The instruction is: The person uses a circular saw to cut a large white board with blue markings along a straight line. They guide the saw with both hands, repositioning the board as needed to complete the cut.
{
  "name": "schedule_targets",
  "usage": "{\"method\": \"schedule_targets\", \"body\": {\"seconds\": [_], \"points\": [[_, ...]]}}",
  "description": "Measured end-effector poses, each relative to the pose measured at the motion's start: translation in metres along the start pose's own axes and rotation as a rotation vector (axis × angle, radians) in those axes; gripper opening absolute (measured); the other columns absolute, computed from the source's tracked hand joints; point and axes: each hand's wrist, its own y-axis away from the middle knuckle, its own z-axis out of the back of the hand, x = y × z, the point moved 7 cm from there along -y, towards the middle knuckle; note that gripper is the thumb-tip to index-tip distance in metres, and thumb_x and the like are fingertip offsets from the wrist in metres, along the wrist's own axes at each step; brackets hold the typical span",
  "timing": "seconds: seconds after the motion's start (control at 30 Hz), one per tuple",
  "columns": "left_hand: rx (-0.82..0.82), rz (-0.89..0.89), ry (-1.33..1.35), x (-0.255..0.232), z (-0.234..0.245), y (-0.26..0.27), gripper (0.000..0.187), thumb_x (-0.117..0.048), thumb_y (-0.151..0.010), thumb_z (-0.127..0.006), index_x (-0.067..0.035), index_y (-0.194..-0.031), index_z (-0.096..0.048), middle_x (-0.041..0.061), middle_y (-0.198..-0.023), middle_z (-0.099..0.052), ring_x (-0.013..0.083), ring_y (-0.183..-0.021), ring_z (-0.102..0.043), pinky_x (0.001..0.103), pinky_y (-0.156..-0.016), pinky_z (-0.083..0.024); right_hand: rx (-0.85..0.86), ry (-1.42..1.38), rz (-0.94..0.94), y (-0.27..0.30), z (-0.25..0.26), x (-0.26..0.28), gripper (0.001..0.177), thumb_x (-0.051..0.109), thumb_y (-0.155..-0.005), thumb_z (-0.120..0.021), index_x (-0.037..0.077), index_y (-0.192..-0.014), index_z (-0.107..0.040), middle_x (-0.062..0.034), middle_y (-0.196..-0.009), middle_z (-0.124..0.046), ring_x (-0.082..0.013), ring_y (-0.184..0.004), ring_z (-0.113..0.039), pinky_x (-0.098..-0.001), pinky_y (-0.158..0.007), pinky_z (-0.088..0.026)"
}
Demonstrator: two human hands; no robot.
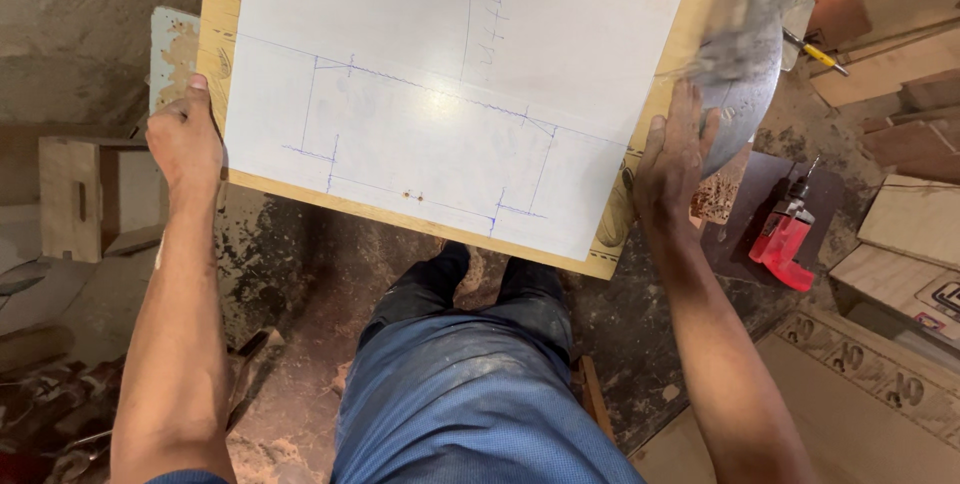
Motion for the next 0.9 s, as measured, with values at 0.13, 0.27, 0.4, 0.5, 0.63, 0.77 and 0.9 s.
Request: {"method": "schedule_targets", "body": {"seconds": [0.13, 0.27, 0.4, 0.5, 0.63, 0.77, 0.9], "points": [[0.001, -0.011, 0.015, -0.005, 0.0, -0.002, 0.058, -0.042, -0.113, -0.064, 0.008, -0.084, -0.072, 0.019, -0.073, -0.067, 0.0263, -0.065, -0.06, 0.045, -0.067, -0.046, -0.053, -0.025, 0.052, 0.0, 0.0, -0.001, 0.053, 0.019, -0.111, -0.032, -0.007, -0.157, -0.035, -0.0268, -0.162, -0.04, -0.0409, -0.156, -0.028, -0.0532, -0.13, -0.008], [0.014, -0.022, 0.026, -0.005, -0.003, -0.003, 0.053, -0.039, -0.111, -0.065, 0.005, -0.082, -0.074, 0.017, -0.073, -0.068, 0.0237, -0.064, -0.061, 0.045, -0.066, -0.046, 0.007, 0.05, -0.148, -0.002, -0.005, -0.017, 0.049, 0.02, -0.111, -0.039, 0.003, -0.157, -0.04, -0.0267, -0.164, -0.036, -0.0473, -0.152, -0.02, -0.053, -0.127, -0.014], [-0.038, -0.027, 0.002, 0.005, -0.005, -0.003, 0.057, -0.038, -0.11, -0.07, 0.008, -0.076, -0.07, 0.021, -0.068, -0.064, 0.0274, -0.062, -0.056, 0.045, -0.066, -0.046, 0.043, -0.043, -0.232, 0.015, -0.002, -0.012, 0.051, 0.02, -0.109, -0.04, 0.004, -0.158, -0.035, -0.0238, -0.166, -0.031, -0.0447, -0.153, -0.017, -0.0543, -0.125, -0.012], [-0.045, 0.017, 0.236, 0.022, -0.008, -0.009, 0.048, -0.035, -0.108, -0.073, 0.007, -0.085, -0.071, 0.018, -0.078, -0.068, 0.0253, -0.068, -0.059, 0.043, -0.07, -0.051, 0.015, -0.136, -0.088, 0.065, -0.001, 0.009, 0.051, 0.017, -0.111, -0.04, -0.006, -0.157, -0.036, -0.0271, -0.167, -0.028, -0.0426, -0.158, -0.022, -0.0525, -0.131, -0.013], [-0.058, 0.349, 0.964, 0.054, -0.014, 0.003, 0.042, -0.033, -0.103, -0.066, 0.005, -0.122, -0.065, 0.018, -0.118, -0.076, 0.0266, -0.1, -0.074, 0.044, -0.088, -0.061, -0.038, -0.042, 0.043, 0.125, -0.013, 0.019, 0.055, 0.015, -0.109, -0.039, -0.011, -0.157, -0.031, -0.0303, -0.164, -0.032, -0.0423, -0.157, -0.023, -0.0519, -0.131, -0.009], [0.006, 0.342, 1.741, 0.041, -0.046, 0.049, 0.067, -0.047, -0.103, -0.047, -0.001, -0.152, -0.042, 0.018, -0.151, -0.056, 0.0314, -0.136, -0.06, 0.045, -0.112, -0.055, -0.041, 0.05, 0.001, 0.135, -0.021, 0.006, 0.052, 0.016, -0.111, -0.042, -0.008, -0.156, -0.032, -0.0293, -0.162, -0.037, -0.0396, -0.157, -0.025, -0.0527, -0.131, -0.005], [0.042, 0.272, 1.662, 0.037, -0.066, 0.075, 0.064, -0.049, -0.106, -0.039, -0.005, -0.152, -0.042, 0.014, -0.155, -0.049, 0.0291, -0.143, -0.048, 0.044, -0.117, -0.048, 0.01, 0.05, -0.004, 0.132, -0.023, 0.004, 0.055, 0.018, -0.109, -0.04, -0.008, -0.157, -0.031, -0.0288, -0.163, -0.035, -0.0399, -0.157, -0.023, -0.0547, -0.128, -0.004]]}}
